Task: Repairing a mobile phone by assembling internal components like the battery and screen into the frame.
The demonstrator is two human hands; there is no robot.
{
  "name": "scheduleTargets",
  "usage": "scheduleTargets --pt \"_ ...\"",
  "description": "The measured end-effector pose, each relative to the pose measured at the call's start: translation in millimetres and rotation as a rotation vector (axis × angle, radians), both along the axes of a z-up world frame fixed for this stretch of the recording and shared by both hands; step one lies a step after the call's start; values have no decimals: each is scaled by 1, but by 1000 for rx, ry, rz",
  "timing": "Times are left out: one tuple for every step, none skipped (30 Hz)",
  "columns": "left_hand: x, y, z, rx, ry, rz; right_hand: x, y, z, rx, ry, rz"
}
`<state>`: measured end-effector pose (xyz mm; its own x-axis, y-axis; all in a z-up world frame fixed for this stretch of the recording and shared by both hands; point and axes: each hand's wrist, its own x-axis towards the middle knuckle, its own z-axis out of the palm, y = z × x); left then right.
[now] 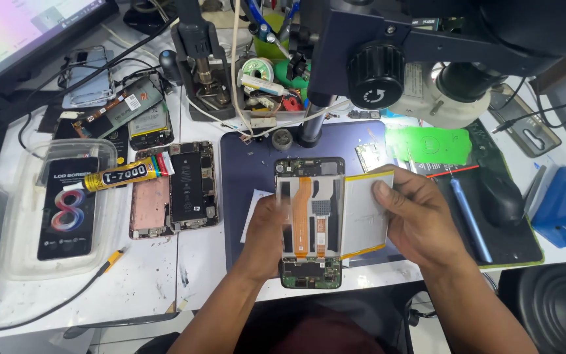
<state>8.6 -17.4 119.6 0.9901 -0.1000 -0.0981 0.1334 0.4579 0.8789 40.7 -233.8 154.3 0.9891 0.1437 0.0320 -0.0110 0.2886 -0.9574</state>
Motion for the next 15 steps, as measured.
scheduleTargets --pt "4 -2 -1 -88 -154 -29 1 1 2 34 16 34" --pt "8 -3 -3 -177 -307 -59 2 2 4 67 33 68" --pt "6 -4 -4 -178 -305 -59 1 1 2 67 35 67" --pt "4 -5 -6 -198 -288 -43 1 -1 0 117 51 106" --pt "3 -6 -7 -217 -274 -25 2 -1 -1 168 65 146" --pt "1 -8 -9 -217 -273 -24 3 -6 -18 167 66 147" --pt "0 -11 -10 -263 -250 -33 5 -11 -33 245 94 177" --pt "-1 -13 -11 -309 -226 -42 8 -17 -49 322 123 206" --pt "-1 -14 -6 -308 -226 -42 6 -13 -48 323 123 206" --pt "-1 -14 -1 -346 -209 -61 4 -9 -46 385 139 236" --pt "-1 -15 4 -386 -192 -79 2 -7 -44 445 156 267" --pt "-3 -18 5 -387 -192 -80 0 -4 -43 444 156 266" --pt "-4 -19 6 -401 -198 -65 -1 -1 -41 492 154 310" --pt "-6 -20 7 -414 -204 -50 -3 3 -40 540 152 353" --pt "-7 -22 3 -416 -201 -51 -6 11 -30 539 154 351"
